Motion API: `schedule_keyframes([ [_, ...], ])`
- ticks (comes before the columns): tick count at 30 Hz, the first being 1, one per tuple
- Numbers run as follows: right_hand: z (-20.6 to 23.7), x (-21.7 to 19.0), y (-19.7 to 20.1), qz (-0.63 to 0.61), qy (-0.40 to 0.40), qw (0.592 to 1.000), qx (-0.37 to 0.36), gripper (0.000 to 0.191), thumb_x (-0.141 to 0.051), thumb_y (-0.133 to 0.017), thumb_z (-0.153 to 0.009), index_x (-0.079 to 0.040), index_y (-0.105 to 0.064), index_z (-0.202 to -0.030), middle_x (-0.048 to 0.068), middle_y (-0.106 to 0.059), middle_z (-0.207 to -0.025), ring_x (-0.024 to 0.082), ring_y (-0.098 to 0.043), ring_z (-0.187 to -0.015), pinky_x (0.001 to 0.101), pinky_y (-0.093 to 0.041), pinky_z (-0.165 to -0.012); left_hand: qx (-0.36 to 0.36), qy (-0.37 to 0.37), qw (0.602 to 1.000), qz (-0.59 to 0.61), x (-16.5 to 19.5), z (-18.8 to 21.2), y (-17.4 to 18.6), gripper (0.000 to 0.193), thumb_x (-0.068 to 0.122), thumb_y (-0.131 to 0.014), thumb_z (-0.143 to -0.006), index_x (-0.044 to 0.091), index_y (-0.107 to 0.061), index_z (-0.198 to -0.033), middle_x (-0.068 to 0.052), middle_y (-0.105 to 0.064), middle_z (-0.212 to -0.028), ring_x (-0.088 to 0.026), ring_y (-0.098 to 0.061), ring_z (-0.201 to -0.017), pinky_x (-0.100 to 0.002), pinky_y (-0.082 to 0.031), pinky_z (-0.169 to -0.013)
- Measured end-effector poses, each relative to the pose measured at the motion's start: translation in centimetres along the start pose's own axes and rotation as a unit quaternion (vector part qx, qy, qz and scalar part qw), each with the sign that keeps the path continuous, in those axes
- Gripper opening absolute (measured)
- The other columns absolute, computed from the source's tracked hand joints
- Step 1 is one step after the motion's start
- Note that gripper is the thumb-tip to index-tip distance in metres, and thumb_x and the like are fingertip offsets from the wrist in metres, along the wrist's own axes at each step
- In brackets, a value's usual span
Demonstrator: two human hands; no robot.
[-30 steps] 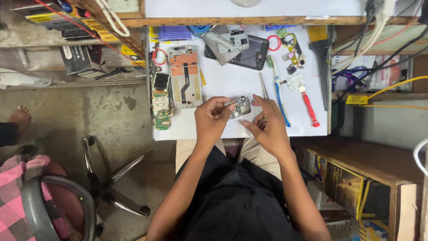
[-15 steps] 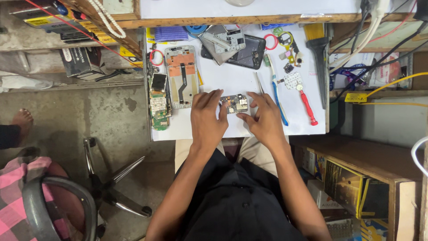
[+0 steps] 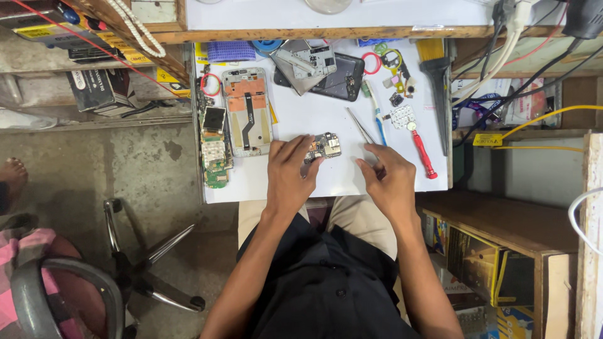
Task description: The person cleans a disassembled phone motherboard at a repair bench. They scrub the board with a toothbrush, use tweezers to pick at components, spray liquid from a bottle onto the board, and continue brushing the board and its connectors.
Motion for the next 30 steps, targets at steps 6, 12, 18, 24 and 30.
schedule_keyframes([
  [6, 0.2, -0.4, -0.4, 0.013, 0.034, 0.999, 0.02, 0.033, -0.006, -0.078, -0.087, 0.005, -0.072, -0.118, 0.021, -0.075, -0.106, 0.017, -0.068, -0.06, 0.0292, -0.053, -0.055, 0.023, -0.016, 1.0, 0.012, -0.3, 0.4, 0.2, 0.044, 0.008, -0.085, -0.08, -0.001, -0.07, -0.12, -0.013, -0.069, -0.123, -0.032, -0.057, -0.101, -0.04, -0.05, -0.089],
  [12, 0.1, -0.3, -0.7, 0.014, 0.04, 0.999, 0.011, 0.036, -0.007, -0.078, -0.088, 0.007, -0.07, -0.12, 0.022, -0.075, -0.104, 0.019, -0.068, -0.057, 0.0302, -0.053, -0.054, 0.025, -0.012, 1.0, 0.013, -0.7, 0.6, 0.3, 0.044, 0.009, -0.085, -0.08, -0.001, -0.07, -0.12, -0.012, -0.068, -0.123, -0.032, -0.058, -0.101, -0.04, -0.051, -0.09],
  [18, 0.8, 0.2, -0.5, 0.002, -0.012, 1.0, 0.015, 0.027, -0.009, -0.078, -0.089, 0.001, -0.076, -0.114, 0.015, -0.073, -0.077, 0.015, -0.061, -0.051, 0.0297, -0.048, -0.051, 0.029, -0.029, 0.999, 0.015, -1.1, 0.9, 0.5, 0.041, 0.008, -0.084, -0.081, -0.002, -0.069, -0.119, -0.012, -0.067, -0.123, -0.033, -0.058, -0.101, -0.041, -0.05, -0.089],
  [24, 0.3, 0.8, 1.9, 0.021, 0.015, 0.996, 0.081, 0.017, -0.007, -0.077, -0.091, 0.002, -0.076, -0.106, 0.014, -0.075, -0.091, 0.015, -0.057, -0.052, 0.03, -0.046, -0.052, 0.032, -0.036, 0.999, 0.012, -1.5, 1.2, 0.6, 0.042, 0.008, -0.084, -0.081, -0.002, -0.069, -0.118, -0.013, -0.067, -0.122, -0.034, -0.059, -0.101, -0.042, -0.05, -0.089],
  [30, -1.7, 1.7, 1.0, 0.061, 0.047, 0.993, 0.085, 0.021, -0.006, -0.077, -0.089, 0.0, -0.076, -0.109, 0.015, -0.073, -0.095, 0.024, -0.065, -0.063, 0.0344, -0.049, -0.058, 0.035, -0.034, 0.999, 0.022, -2.3, 1.9, 0.6, 0.042, 0.007, -0.084, -0.08, -0.003, -0.069, -0.118, -0.014, -0.067, -0.122, -0.034, -0.059, -0.101, -0.042, -0.051, -0.089],
])
Point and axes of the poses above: each hand's wrist, its own z-axis away from the middle knuckle, its own y-axis out of the back of the hand, x = y × z, the point moved 6 cm from there along -z, towards the middle knuckle
